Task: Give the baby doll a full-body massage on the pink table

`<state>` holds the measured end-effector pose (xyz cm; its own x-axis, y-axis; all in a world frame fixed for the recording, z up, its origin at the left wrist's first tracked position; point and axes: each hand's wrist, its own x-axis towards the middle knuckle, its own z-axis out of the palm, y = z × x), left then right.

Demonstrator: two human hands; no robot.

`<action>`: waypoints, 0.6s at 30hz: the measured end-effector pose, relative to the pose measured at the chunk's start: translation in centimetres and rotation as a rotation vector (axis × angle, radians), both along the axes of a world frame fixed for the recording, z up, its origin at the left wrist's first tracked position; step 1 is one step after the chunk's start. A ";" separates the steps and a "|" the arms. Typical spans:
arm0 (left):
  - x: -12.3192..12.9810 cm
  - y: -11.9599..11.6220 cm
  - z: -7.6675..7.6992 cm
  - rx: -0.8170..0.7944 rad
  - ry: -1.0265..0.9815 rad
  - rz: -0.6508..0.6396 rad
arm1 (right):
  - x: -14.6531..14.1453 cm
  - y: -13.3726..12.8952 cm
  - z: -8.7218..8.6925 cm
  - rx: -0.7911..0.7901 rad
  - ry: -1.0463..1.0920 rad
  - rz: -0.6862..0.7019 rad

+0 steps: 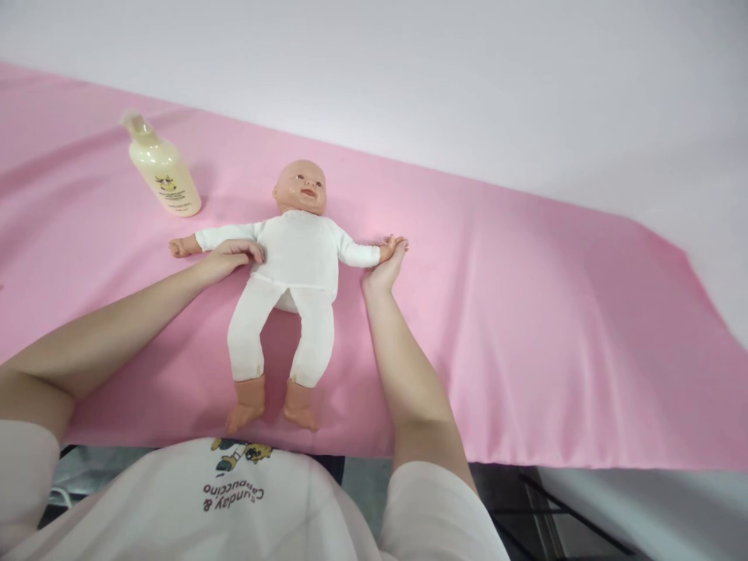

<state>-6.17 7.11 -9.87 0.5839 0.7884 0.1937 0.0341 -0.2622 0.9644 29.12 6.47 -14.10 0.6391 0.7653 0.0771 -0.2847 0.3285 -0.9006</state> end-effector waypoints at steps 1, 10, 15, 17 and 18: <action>0.0 0.0 -0.1 0.009 0.025 0.056 | 0.0 0.0 0.0 -0.011 0.029 0.008; 0.3 -0.6 -0.3 0.376 0.340 0.183 | -1.5 -0.5 1.3 0.055 0.147 0.029; 0.2 -0.5 -0.6 0.419 0.350 0.186 | -1.7 -0.6 1.7 0.012 0.194 0.012; 0.3 -0.4 -0.7 0.435 0.358 0.197 | -1.6 -0.5 1.8 0.006 0.240 0.003; 0.3 -0.4 -0.7 0.443 0.360 0.204 | -1.6 -0.5 1.8 0.011 0.252 -0.005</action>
<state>-5.90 6.67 -10.61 0.5194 0.7805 0.3478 0.4296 -0.5904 0.6833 27.52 5.99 -12.33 0.6427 0.7623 -0.0770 -0.4982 0.3395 -0.7978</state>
